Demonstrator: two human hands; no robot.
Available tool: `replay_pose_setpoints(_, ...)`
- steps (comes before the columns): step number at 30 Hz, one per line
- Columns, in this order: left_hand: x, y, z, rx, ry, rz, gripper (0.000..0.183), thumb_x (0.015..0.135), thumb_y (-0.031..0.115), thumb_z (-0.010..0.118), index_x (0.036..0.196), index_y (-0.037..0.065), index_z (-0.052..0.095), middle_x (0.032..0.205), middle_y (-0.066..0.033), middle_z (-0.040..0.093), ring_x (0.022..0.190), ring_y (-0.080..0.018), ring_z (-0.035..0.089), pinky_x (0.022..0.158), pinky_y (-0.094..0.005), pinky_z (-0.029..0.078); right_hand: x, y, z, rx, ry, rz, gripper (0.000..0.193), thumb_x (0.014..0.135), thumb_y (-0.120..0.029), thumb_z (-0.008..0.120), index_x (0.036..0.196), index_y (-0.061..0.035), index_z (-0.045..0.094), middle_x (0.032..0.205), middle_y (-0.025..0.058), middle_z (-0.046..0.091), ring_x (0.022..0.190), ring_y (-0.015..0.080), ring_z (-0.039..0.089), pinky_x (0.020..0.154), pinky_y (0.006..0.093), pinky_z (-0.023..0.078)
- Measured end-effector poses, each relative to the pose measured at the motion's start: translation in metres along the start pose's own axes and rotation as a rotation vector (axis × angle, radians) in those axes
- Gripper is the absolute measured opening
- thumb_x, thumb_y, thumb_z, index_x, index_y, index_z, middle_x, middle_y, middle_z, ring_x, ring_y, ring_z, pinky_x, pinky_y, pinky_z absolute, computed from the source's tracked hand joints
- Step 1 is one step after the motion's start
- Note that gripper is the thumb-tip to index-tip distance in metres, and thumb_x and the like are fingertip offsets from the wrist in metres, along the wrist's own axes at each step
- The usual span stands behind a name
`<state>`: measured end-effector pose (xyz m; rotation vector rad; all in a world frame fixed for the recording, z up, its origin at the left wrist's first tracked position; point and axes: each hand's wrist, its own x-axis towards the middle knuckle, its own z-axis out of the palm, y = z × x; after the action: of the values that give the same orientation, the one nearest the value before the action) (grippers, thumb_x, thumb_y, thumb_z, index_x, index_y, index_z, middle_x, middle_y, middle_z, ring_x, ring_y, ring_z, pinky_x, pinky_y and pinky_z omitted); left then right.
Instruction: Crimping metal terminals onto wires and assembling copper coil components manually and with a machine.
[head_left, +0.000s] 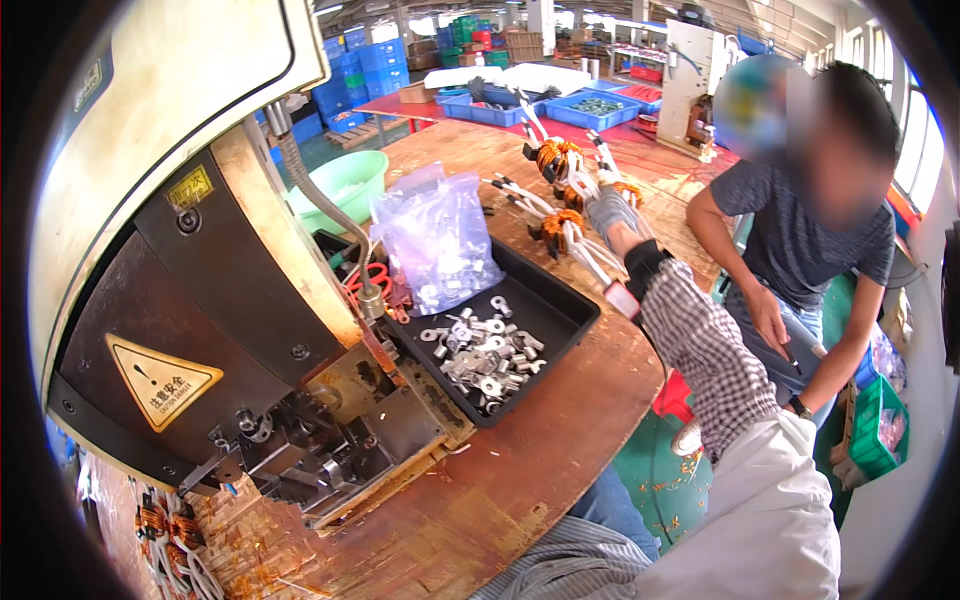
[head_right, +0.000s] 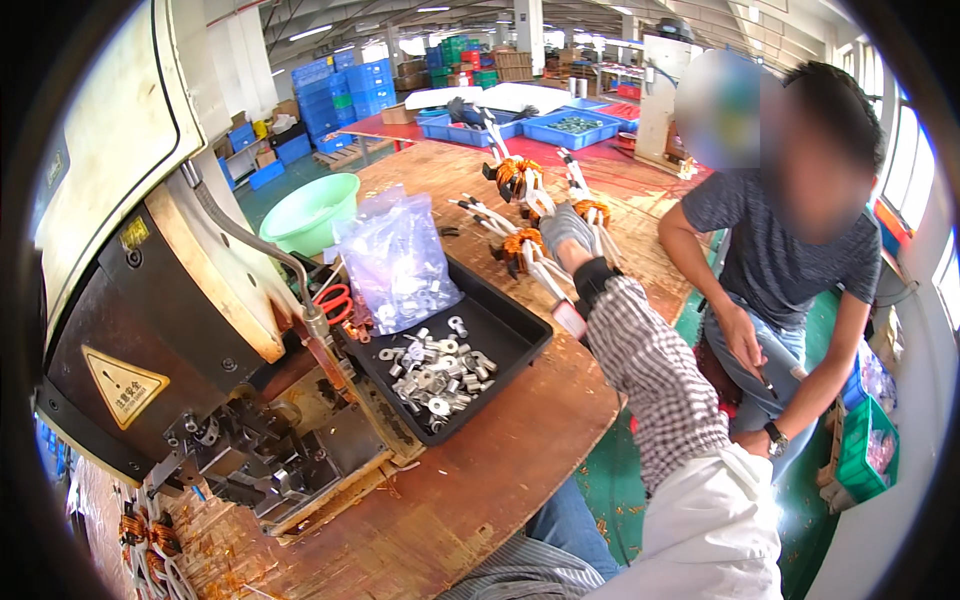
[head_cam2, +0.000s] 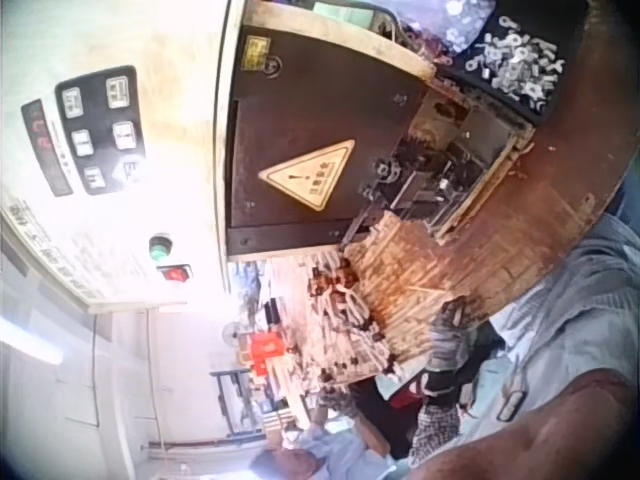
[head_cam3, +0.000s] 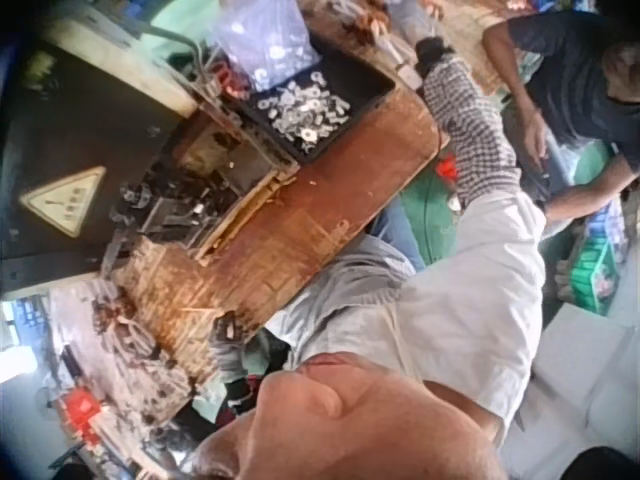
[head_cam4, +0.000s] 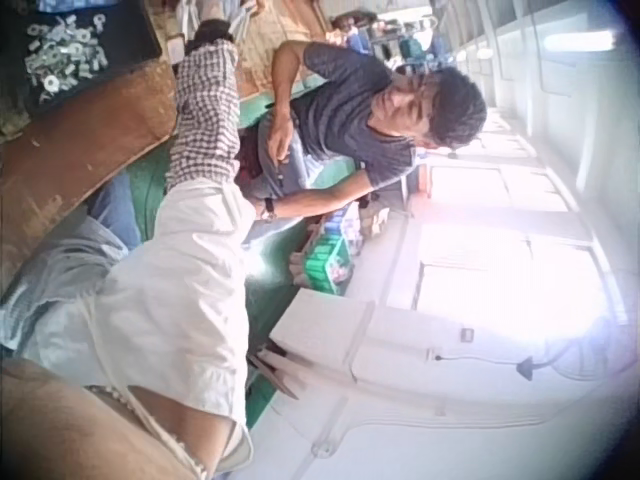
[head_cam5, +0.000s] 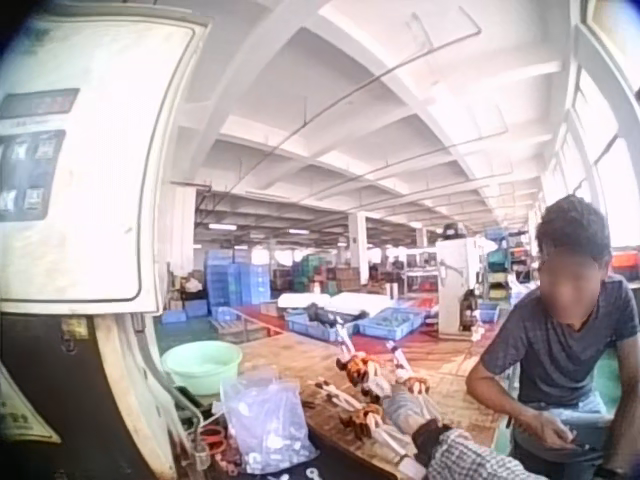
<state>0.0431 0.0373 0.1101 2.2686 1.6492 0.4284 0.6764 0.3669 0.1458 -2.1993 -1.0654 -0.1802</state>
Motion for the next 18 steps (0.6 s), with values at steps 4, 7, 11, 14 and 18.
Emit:
replay_pose_setpoints(4, -0.036, -0.046, 0.011, 0.163, 0.128, 0.03, 0.025, 0.077, 0.007, 0.061, 0.102, 0.006, 0.059, 0.097, -0.0085, 0.06, 0.091, -0.0247, 0.056, 0.078, -0.0322, 0.047, 0.049, 0.01, 0.072, -0.299, -0.125, -0.703, 0.021, 0.083, -0.016, 0.05, 0.095, -0.0007, 0.057, 0.088, 0.0193, 0.06, 0.086, 0.0334, 0.057, 0.075, 0.036, 0.044)
replay_pose_setpoints(7, -0.021, -0.029, -0.003, 0.157, 0.089, -0.023, 0.022, 0.072, 0.022, 0.065, 0.089, 0.008, 0.063, 0.084, -0.0087, 0.061, 0.076, -0.0252, 0.059, 0.065, -0.0355, 0.049, 0.035, 0.038, 0.066, -0.169, -0.183, -0.826, 0.022, 0.083, -0.015, 0.05, 0.099, -0.0013, 0.055, 0.094, 0.0185, 0.059, 0.091, 0.0325, 0.055, 0.079, 0.0359, 0.043)
replay_pose_setpoints(11, -0.001, -0.033, -0.009, 0.036, -0.007, -0.098, 0.025, 0.076, 0.024, 0.062, 0.096, 0.009, 0.06, 0.09, -0.0122, 0.059, 0.08, -0.0288, 0.058, 0.068, -0.0362, 0.048, 0.019, 0.071, 0.002, -0.091, -0.136, -0.941, 0.025, 0.083, -0.013, 0.05, 0.105, -0.002, 0.054, 0.101, 0.0173, 0.057, 0.097, 0.0312, 0.054, 0.084, 0.0357, 0.042)
replay_pose_setpoints(14, -0.006, -0.032, -0.022, 0.13, -0.013, -0.199, 0.028, 0.074, 0.023, 0.066, 0.098, 0.009, 0.06, 0.09, -0.0104, 0.06, 0.083, -0.0285, 0.058, 0.075, -0.0354, 0.048, 0.002, 0.069, -0.004, -0.131, 0.003, -0.91, 0.028, 0.083, -0.011, 0.05, 0.11, -0.0026, 0.053, 0.107, 0.0165, 0.056, 0.102, 0.0303, 0.052, 0.087, 0.0355, 0.04)
replay_pose_setpoints(18, -0.014, -0.075, -0.082, 0.444, 0.275, -0.334, 0.033, 0.073, 0.026, 0.067, 0.099, 0.008, 0.059, 0.095, -0.0124, 0.06, 0.086, -0.0274, 0.058, 0.076, -0.0346, 0.047, -0.095, 0.06, -0.042, 0.053, -0.025, -0.855, 0.031, 0.083, -0.011, 0.052, 0.113, -0.0021, 0.051, 0.118, 0.015, 0.05, 0.112, 0.0279, 0.045, 0.096, 0.0348, 0.034)
